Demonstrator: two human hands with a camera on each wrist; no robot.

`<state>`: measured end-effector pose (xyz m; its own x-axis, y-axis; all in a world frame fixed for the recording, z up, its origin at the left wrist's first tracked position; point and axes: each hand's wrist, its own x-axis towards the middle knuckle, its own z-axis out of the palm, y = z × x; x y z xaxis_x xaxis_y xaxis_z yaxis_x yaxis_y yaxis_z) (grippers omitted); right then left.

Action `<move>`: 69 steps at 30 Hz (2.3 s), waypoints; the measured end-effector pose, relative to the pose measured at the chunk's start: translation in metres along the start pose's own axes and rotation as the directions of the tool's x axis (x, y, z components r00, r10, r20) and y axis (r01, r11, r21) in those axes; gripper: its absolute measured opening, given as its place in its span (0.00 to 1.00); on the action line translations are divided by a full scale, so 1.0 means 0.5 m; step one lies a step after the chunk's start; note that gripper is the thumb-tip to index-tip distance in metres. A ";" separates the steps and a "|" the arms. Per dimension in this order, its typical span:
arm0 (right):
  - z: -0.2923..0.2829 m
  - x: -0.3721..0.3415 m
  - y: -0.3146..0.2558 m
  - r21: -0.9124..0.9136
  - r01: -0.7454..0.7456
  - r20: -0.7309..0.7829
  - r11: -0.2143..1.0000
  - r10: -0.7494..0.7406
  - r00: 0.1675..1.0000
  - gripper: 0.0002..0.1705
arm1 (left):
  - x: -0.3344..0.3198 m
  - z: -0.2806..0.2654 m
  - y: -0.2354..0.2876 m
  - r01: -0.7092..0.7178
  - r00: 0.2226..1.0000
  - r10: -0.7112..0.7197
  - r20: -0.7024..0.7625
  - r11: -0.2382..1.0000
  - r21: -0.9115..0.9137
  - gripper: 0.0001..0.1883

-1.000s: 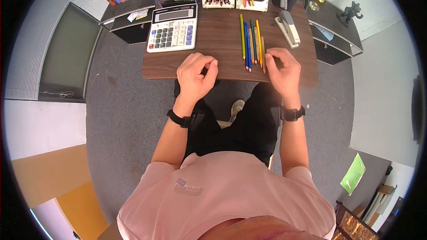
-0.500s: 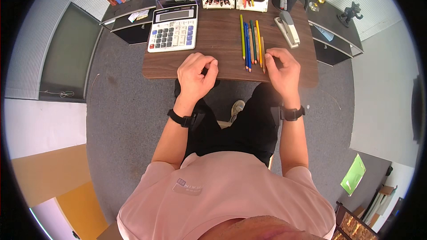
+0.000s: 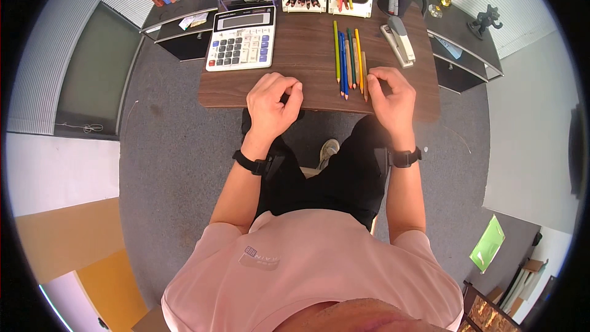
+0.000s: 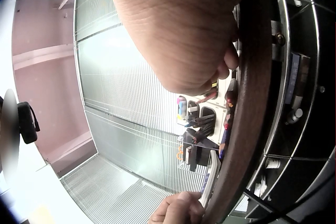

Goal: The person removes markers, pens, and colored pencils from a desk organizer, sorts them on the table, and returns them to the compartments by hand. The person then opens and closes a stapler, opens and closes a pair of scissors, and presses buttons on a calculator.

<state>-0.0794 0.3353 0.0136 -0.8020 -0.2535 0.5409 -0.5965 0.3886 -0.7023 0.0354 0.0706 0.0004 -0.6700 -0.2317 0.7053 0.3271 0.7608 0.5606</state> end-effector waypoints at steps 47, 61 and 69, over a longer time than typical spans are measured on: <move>-0.001 -0.001 0.004 0.018 0.017 -0.009 1.000 -0.017 1.000 0.05 | -0.002 0.001 0.002 0.003 1.000 -0.003 0.005 1.000 0.013 0.03; -0.002 0.000 0.000 0.010 0.007 -0.007 1.000 -0.007 1.000 0.05 | -0.002 0.000 0.002 -0.003 1.000 0.003 0.012 1.000 0.022 0.03; -0.001 0.000 0.002 0.014 0.008 -0.008 1.000 -0.008 1.000 0.04 | 0.000 0.001 0.006 0.010 1.000 -0.011 0.010 1.000 0.024 0.03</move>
<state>-0.0799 0.3364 0.0131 -0.7969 -0.2494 0.5502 -0.6034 0.3744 -0.7041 0.0362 0.0731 0.0017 -0.6802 -0.2334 0.6948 0.3042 0.7725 0.5574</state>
